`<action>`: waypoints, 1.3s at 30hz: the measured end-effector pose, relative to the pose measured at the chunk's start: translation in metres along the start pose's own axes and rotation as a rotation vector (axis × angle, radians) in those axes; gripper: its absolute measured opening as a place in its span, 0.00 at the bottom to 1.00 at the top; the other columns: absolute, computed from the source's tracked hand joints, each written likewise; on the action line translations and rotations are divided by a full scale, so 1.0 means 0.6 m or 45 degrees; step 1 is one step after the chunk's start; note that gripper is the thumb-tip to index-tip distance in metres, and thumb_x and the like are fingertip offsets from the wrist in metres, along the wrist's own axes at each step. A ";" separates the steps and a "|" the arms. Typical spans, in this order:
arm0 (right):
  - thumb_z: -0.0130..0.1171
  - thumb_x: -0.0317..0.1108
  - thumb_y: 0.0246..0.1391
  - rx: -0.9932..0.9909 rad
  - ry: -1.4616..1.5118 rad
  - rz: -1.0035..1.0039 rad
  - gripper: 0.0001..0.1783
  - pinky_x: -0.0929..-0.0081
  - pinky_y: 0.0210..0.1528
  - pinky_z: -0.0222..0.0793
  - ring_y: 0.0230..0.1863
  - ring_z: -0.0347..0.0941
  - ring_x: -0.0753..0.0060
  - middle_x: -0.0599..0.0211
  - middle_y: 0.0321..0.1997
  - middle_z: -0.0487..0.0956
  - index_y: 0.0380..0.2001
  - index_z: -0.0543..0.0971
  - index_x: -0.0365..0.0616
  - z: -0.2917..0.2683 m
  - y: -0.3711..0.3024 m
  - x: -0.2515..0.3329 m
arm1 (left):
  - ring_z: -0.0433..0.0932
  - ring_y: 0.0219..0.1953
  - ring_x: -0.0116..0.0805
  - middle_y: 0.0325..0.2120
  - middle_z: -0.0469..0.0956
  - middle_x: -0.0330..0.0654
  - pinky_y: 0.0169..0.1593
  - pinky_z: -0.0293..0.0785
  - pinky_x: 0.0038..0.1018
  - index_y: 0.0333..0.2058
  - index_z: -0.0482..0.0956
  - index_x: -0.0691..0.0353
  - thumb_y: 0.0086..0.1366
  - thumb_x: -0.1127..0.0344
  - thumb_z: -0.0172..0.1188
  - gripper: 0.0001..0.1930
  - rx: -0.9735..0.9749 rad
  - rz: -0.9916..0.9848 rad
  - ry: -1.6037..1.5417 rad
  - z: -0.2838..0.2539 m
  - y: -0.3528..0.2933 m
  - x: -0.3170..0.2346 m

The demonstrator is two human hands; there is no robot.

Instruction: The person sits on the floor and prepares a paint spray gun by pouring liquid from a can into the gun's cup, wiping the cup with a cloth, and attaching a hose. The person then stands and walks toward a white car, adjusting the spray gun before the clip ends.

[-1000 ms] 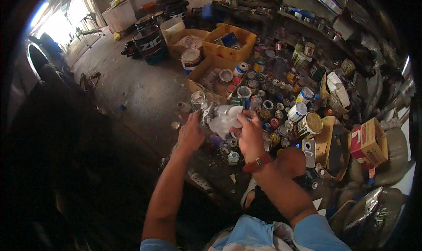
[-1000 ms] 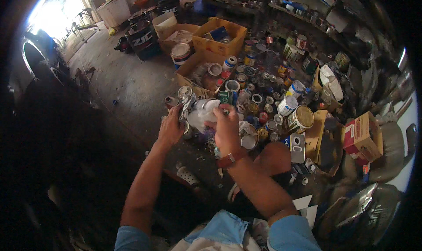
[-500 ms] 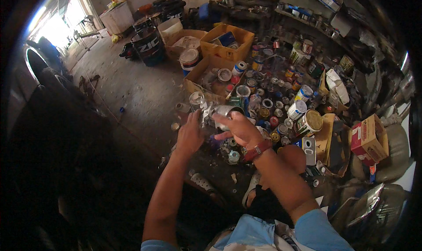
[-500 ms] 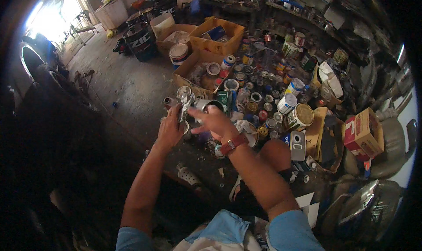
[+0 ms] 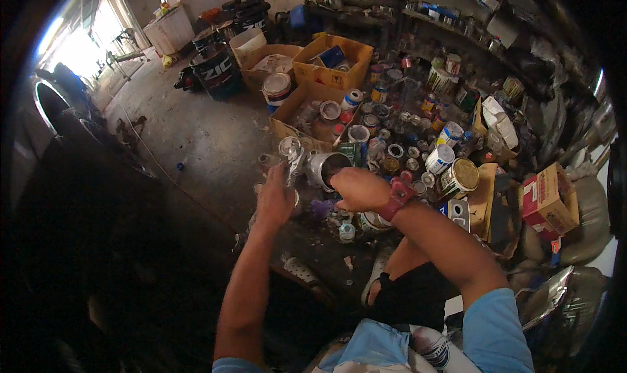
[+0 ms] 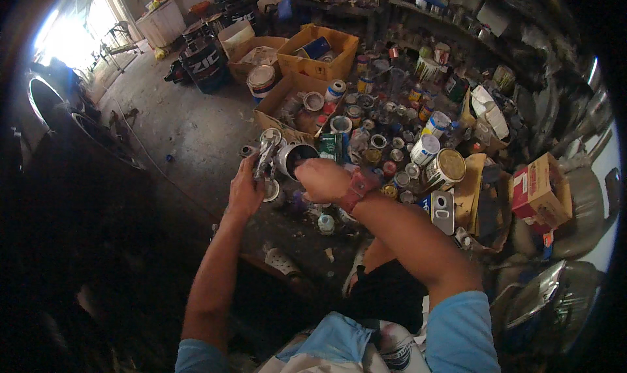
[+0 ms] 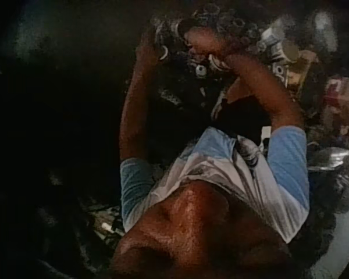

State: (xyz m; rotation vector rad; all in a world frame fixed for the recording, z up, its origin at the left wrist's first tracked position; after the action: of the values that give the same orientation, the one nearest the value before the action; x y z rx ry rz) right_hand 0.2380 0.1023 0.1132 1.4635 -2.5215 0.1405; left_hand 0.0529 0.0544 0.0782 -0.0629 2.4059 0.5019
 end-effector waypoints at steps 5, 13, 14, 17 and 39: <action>0.71 0.32 0.54 -0.328 0.498 -0.009 0.15 0.56 0.59 0.80 0.52 0.85 0.43 0.44 0.51 0.88 0.43 0.88 0.36 -0.092 -0.035 0.003 | 0.76 0.65 0.67 0.64 0.76 0.60 0.65 0.74 0.52 0.69 0.71 0.63 0.66 0.73 0.62 0.31 -0.078 0.068 -0.024 -0.009 -0.003 0.011; 0.67 0.26 0.65 -0.941 1.704 0.470 0.10 0.72 0.51 0.81 0.45 0.84 0.79 0.68 0.47 0.89 0.48 0.88 0.39 -0.148 -0.153 -0.117 | 0.80 0.63 0.59 0.61 0.80 0.59 0.64 0.75 0.46 0.70 0.71 0.61 0.75 0.68 0.57 0.26 0.018 -0.120 -0.301 0.009 -0.002 0.044; 0.66 0.25 0.65 -1.033 1.769 0.461 0.11 0.72 0.52 0.81 0.45 0.84 0.78 0.67 0.48 0.89 0.50 0.87 0.39 -0.140 -0.159 -0.125 | 0.80 0.62 0.58 0.61 0.80 0.59 0.64 0.75 0.46 0.70 0.71 0.61 0.75 0.68 0.57 0.26 0.016 -0.086 -0.295 0.010 -0.002 0.039; 0.66 0.24 0.66 -1.267 2.004 0.605 0.18 0.75 0.53 0.80 0.48 0.84 0.77 0.66 0.49 0.88 0.58 0.83 0.38 -0.086 -0.171 -0.149 | 0.80 0.62 0.56 0.62 0.79 0.58 0.65 0.74 0.44 0.71 0.70 0.62 0.74 0.69 0.57 0.27 0.072 -0.140 -0.344 0.025 -0.002 0.037; 0.68 0.25 0.67 -1.488 2.200 0.702 0.13 0.71 0.54 0.79 0.51 0.82 0.75 0.61 0.52 0.87 0.54 0.83 0.39 0.038 -0.164 -0.076 | 0.65 0.76 0.62 0.72 0.68 0.63 0.77 0.60 0.47 0.75 0.61 0.66 0.68 0.74 0.56 0.36 0.068 -0.147 -0.252 0.046 -0.001 0.023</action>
State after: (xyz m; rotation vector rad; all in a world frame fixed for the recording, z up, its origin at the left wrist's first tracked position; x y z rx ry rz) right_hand 0.3417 0.0874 0.0774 -0.0933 -0.9614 -0.0221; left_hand 0.0591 0.0653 0.0499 -0.1221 2.2062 0.3723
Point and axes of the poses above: each hand's wrist, its own y-axis towards the middle knuckle, its own z-axis out of the palm, x = y × z, the point moved 9 cm from there along y, towards the middle knuckle
